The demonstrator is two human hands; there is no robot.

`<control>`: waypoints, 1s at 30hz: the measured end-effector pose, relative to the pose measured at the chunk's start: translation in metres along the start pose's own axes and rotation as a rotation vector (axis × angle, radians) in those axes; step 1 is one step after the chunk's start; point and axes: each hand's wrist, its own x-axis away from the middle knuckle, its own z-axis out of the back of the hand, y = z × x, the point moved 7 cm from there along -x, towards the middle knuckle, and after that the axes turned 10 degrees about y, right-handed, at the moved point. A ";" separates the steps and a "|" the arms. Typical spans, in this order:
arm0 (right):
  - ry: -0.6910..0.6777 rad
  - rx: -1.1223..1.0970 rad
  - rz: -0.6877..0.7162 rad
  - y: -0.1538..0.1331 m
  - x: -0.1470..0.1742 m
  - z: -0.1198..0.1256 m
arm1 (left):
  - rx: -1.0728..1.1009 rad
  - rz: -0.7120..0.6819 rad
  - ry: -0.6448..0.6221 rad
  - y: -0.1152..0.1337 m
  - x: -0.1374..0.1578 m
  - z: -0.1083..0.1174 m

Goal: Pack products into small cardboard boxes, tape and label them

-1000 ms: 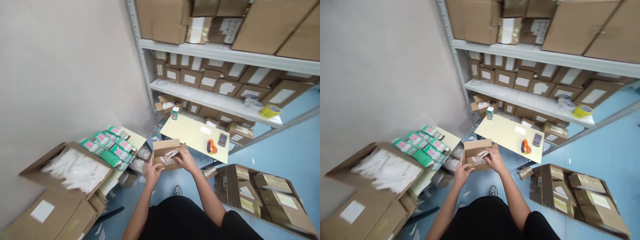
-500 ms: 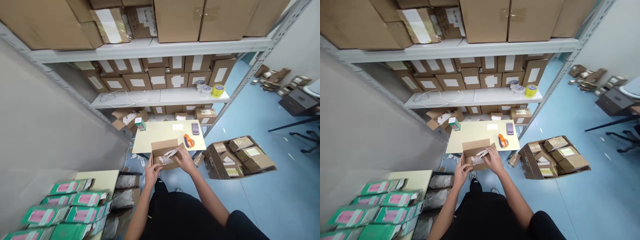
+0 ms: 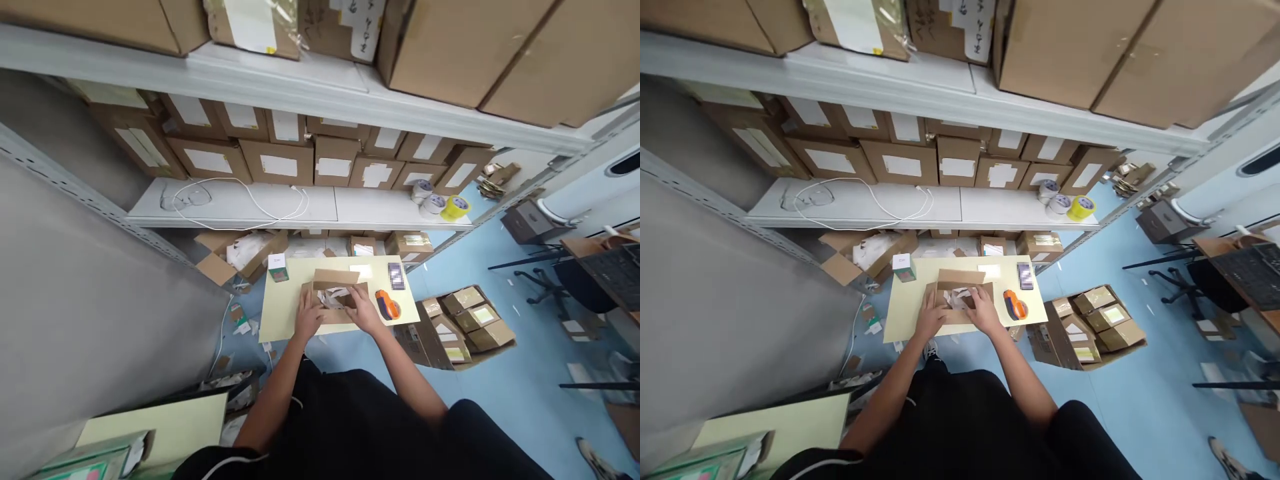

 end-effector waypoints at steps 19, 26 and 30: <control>-0.180 -0.606 -0.488 -0.096 -0.132 -0.218 | 0.163 0.372 0.351 -0.124 -0.120 0.130; -0.320 -0.638 -0.394 -0.120 -0.133 -0.254 | 0.077 0.419 0.163 -0.144 -0.142 0.132; -0.292 -0.673 -0.447 -0.095 -0.124 -0.232 | 0.048 0.441 0.262 -0.145 -0.125 0.154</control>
